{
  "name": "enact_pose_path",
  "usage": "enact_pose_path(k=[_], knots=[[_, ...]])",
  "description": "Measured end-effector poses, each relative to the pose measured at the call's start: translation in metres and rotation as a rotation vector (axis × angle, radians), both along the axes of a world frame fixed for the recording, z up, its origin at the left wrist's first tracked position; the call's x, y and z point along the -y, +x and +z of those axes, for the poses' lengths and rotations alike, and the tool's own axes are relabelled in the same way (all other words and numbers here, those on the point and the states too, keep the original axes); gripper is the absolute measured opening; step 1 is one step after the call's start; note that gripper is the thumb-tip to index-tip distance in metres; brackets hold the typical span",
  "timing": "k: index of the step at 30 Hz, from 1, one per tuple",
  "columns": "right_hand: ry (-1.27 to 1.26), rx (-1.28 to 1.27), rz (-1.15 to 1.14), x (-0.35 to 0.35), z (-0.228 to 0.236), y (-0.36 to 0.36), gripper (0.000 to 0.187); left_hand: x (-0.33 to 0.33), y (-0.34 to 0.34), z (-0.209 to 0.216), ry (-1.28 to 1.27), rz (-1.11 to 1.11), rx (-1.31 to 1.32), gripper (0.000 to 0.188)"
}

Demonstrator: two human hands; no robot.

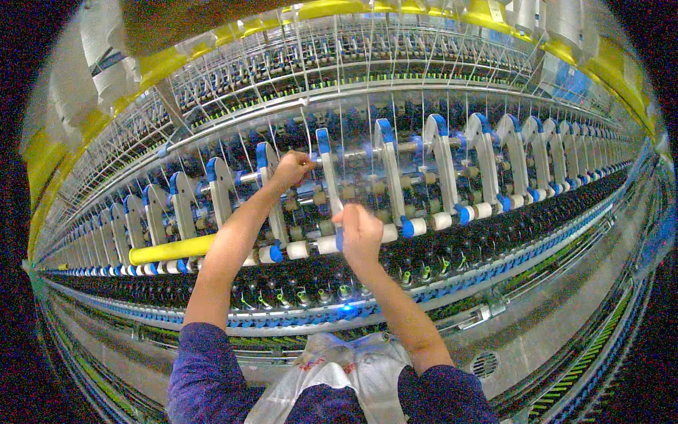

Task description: The person threads white yarn through multiple spinning machine stations, replacing empty bobbins with full ones and guiding the thread through guides and tensioners. The person uses both hands to manipulate the yarn and bobbins, moving along the machine row to service several stations.

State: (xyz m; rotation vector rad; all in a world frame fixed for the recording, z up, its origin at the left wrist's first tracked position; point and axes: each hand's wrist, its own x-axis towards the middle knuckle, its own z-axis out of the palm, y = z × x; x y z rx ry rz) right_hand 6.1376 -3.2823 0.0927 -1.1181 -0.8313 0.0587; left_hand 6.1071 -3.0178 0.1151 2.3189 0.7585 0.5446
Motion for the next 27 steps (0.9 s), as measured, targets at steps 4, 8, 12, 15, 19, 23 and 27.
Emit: enact_pose_path(k=[4,8,12,15,19,23,27], knots=[[-0.081,-0.122,-0.017,0.027,-0.013,-0.004,0.036,-0.007,0.003,-0.005,-0.110,-0.029,-0.042,0.025],[-0.007,-0.171,-0.021,0.036,-0.026,0.002,0.038,-0.010,0.007,-0.012,-0.105,-0.134,-0.177,0.026],[-0.069,-0.249,-0.087,0.051,-0.039,-0.005,0.042,-0.019,0.013,-0.022,-0.037,-0.215,-0.326,0.027],[-0.099,-0.319,-0.149,0.060,-0.046,-0.009,0.041,-0.024,0.015,-0.025,-0.038,-0.318,-0.188,0.016],[-0.046,-0.216,-0.184,0.077,-0.051,-0.010,0.038,-0.020,0.015,-0.011,-0.173,-0.158,-0.429,0.022],[0.006,-0.152,-0.217,0.117,-0.054,-0.002,0.037,-0.004,0.011,0.005,-0.254,-0.096,-0.419,0.027],[-0.113,-0.137,-0.333,0.189,-0.060,0.022,0.040,0.003,0.009,0.008,-0.195,-0.012,-0.408,0.029]])
